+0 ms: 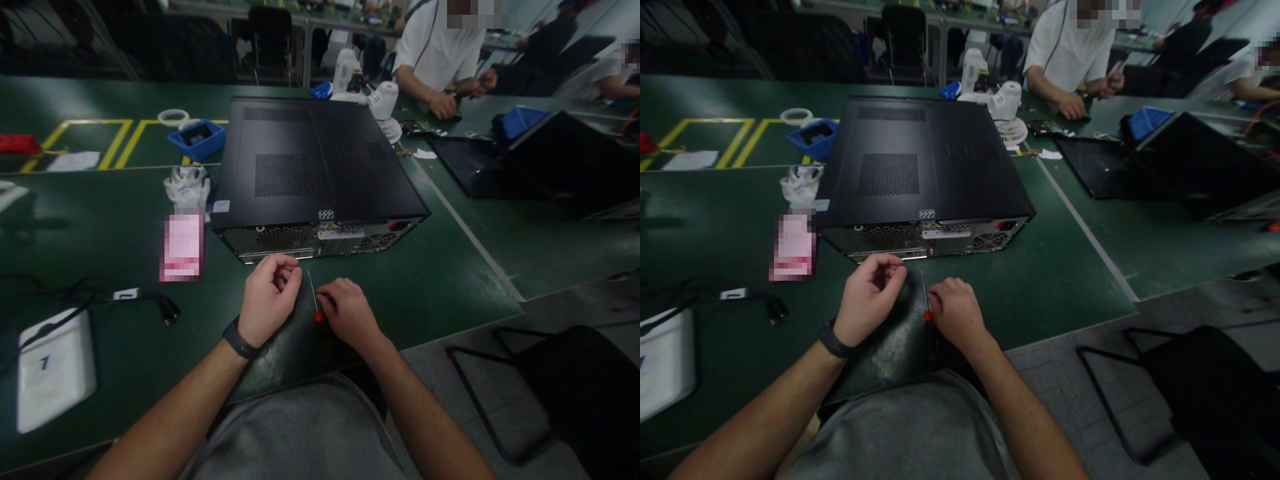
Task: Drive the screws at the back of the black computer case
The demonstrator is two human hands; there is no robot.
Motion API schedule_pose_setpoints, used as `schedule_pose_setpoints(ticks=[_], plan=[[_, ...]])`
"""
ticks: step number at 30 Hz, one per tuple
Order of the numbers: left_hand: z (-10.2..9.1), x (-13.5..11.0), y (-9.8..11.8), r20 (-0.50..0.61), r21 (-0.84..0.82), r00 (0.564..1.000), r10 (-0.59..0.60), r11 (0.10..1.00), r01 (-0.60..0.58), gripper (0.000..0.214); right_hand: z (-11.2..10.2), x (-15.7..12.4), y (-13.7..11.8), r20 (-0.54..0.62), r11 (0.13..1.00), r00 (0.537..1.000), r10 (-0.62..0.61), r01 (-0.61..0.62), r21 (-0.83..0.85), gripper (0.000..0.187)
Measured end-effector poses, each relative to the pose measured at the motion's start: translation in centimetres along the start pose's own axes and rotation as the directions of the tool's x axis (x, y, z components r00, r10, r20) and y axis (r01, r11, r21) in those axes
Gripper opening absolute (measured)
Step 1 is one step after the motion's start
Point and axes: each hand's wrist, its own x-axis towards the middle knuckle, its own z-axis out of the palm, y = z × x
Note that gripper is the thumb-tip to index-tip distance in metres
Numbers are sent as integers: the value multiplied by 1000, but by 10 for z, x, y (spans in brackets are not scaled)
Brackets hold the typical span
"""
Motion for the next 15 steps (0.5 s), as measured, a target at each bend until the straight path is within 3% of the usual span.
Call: schedule_pose_setpoints(ticks=[6, 10, 15], plan=[[1, -3, -5, 215, -45, 974, -67, 996, 78, 20, -5, -1, -10, -162, 985, 987, -23, 50, 165, 9], [-1, -3, -5, 278, -102, 951, -133, 981, 167, 25, -2, 1, -19, -276, 948, 960, -50, 133, 290, 12], [-5, -1, -7, 339, -186, 916, -214, 939, 288, 31, 4, 5, -23, -313, 925, 948, -59, 170, 341, 8]])
